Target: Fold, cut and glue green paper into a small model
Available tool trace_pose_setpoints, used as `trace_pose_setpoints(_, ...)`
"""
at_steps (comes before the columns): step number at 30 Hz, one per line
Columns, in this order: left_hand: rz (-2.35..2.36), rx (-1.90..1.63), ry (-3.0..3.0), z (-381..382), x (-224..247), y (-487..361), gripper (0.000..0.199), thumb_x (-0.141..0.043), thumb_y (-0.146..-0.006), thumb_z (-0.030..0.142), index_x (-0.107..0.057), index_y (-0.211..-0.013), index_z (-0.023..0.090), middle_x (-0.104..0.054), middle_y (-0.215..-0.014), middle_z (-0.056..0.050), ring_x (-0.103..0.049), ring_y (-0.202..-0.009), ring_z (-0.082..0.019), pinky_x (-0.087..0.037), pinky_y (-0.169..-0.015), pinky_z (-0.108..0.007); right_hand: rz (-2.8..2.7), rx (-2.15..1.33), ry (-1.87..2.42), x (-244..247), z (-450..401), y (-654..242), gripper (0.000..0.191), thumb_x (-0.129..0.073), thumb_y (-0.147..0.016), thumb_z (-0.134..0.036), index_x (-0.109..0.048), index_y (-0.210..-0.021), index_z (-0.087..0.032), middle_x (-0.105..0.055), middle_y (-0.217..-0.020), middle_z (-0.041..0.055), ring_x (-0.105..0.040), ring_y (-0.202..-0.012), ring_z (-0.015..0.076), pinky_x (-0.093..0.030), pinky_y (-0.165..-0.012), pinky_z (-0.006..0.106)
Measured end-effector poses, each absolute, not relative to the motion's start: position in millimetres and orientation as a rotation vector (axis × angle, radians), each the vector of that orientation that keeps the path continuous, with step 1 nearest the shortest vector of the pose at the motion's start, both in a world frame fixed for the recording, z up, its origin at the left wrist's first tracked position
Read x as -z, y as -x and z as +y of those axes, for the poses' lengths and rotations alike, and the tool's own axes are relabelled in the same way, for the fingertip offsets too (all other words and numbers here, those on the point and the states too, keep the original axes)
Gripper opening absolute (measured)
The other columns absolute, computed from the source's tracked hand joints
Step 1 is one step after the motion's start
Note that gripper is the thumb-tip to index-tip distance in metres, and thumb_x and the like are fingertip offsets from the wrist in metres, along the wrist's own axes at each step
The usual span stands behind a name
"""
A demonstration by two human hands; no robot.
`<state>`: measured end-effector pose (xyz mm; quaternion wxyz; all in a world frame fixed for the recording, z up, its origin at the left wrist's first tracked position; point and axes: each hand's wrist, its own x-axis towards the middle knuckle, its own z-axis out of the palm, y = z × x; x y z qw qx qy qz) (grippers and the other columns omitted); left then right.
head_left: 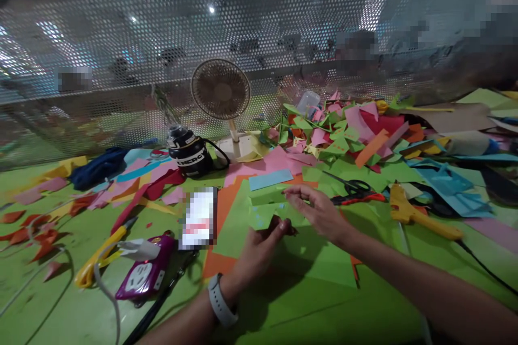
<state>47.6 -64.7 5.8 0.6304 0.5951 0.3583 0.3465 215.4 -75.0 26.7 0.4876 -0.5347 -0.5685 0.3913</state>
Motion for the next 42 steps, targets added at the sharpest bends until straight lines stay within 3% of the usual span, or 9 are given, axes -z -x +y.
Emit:
trace_pose_setpoints(5, 0.741, -0.798, -1.475, -65.9, -0.2, -47.1, 0.043, -0.065, -0.082, 0.060, -0.070, -0.075, 0.017, -0.074, -0.081, -0.009, -0.068, -0.082, -0.023, -0.054, -0.080, -0.035, -1.569, -0.908, 1.272, -27.4, -76.5, -216.0, 0.035, -0.059, -0.088, -0.037, -0.061, -0.116, -0.017, -0.063, -0.079, 0.0001, -0.062, -0.076, 0.0161, -0.050, -0.075, 0.031)
trace_pose_setpoints(12, 0.813, -0.861, -1.430, -62.8, 5.6, -47.6, 0.041, -0.071, -0.076, 0.057, -0.068, -0.075, 0.017, -0.072, -0.077, -0.007, -0.068, -0.079, -0.024, -0.055, -0.076, -0.035, -1.637, -0.684, 1.347, -27.1, -74.4, -219.6, 0.032, -0.045, -0.097, -0.037, -0.067, -0.111, -0.018, -0.073, -0.092, 0.0074, -0.067, -0.088, 0.0211, -0.051, -0.082, 0.035)
trace_pose_setpoints(15, 0.811, -0.878, -1.367, -60.7, 9.4, -45.9, 0.039, -0.074, -0.074, 0.055, -0.067, -0.077, 0.018, -0.074, -0.080, -0.007, -0.069, -0.083, -0.024, -0.055, -0.080, -0.036, -1.578, -0.541, 1.351, -45.5, -75.7, -230.9, 0.032, -0.043, -0.099, -0.038, -0.067, -0.109, -0.020, -0.073, -0.086, 0.0057, -0.068, -0.084, 0.0206, -0.052, -0.082, 0.036)
trace_pose_setpoints(22, 0.943, -0.891, -1.436, -54.3, 7.5, -36.7, 0.036, -0.074, -0.074, 0.054, -0.069, -0.076, 0.019, -0.075, -0.082, -0.006, -0.070, -0.084, -0.025, -0.055, -0.079, -0.036, -1.251, -0.155, 1.405, -93.8, -110.9, -292.3, 0.022, -0.067, -0.085, -0.044, -0.071, -0.092, -0.023, -0.060, -0.060, -0.0030, -0.054, -0.050, 0.0128, -0.046, -0.050, 0.026)
trace_pose_setpoints(24, 0.940, -0.881, -1.431, -52.5, 5.4, -34.3, 0.034, -0.073, -0.076, 0.052, -0.070, -0.079, 0.019, -0.076, -0.085, -0.007, -0.070, -0.087, -0.025, -0.055, -0.082, -0.037, -1.113, -0.095, 1.445, -91.4, -125.9, -319.2, 0.023, -0.070, -0.083, -0.045, -0.071, -0.086, -0.023, -0.052, -0.050, -0.0056, -0.047, -0.044, 0.0112, -0.045, -0.050, 0.027)
trace_pose_setpoints(27, 0.939, -0.845, -1.433, -50.6, 3.0, -31.1, 0.029, -0.072, -0.078, 0.048, -0.071, -0.081, 0.019, -0.077, -0.087, -0.007, -0.071, -0.089, -0.026, -0.055, -0.084, -0.038, -0.919, -0.018, 1.530, -74.6, -153.0, -364.3, 0.021, -0.069, -0.081, -0.042, -0.070, -0.084, -0.022, -0.064, -0.063, 0.0017, -0.062, -0.061, 0.0166, -0.052, -0.067, 0.033)
trace_pose_setpoints(31, 0.966, -0.804, -1.423, -48.2, 4.3, -26.4, 0.028, -0.073, -0.078, 0.046, -0.075, -0.086, 0.020, -0.077, -0.088, -0.006, -0.071, -0.092, -0.026, -0.055, -0.085, -0.036, -1.182, -0.031, 1.951, -39.5, -192.4, -413.6, 0.026, -0.065, -0.077, -0.038, -0.071, -0.099, -0.024, -0.075, -0.087, 0.0121, -0.070, -0.073, 0.0258, -0.052, -0.064, 0.037)
trace_pose_setpoints(35, 0.974, -0.734, -1.423, -44.1, 9.0, -21.2, 0.026, -0.074, -0.078, 0.045, -0.076, -0.087, 0.021, -0.077, -0.091, -0.005, -0.070, -0.095, -0.027, -0.054, -0.089, -0.036, -1.679, 0.127, 2.248, -8.9, -209.3, -427.4, 0.046, -0.058, -0.072, -0.031, -0.066, -0.115, -0.019, -0.067, -0.120, 0.0175, -0.063, -0.108, 0.0377, -0.050, -0.089, 0.052)
trace_pose_setpoints(42, 0.955, -0.776, -1.468, -41.2, 9.1, -21.9, 0.025, -0.072, -0.079, 0.044, -0.074, -0.086, 0.020, -0.074, -0.087, -0.005, -0.069, -0.091, -0.025, -0.054, -0.086, -0.035, -1.808, 0.576, 2.369, 8.1, -195.9, -408.2, 0.047, -0.042, -0.079, -0.019, -0.062, -0.121, -0.015, -0.064, -0.106, 0.0214, -0.060, -0.094, 0.0386, -0.048, -0.084, 0.053)
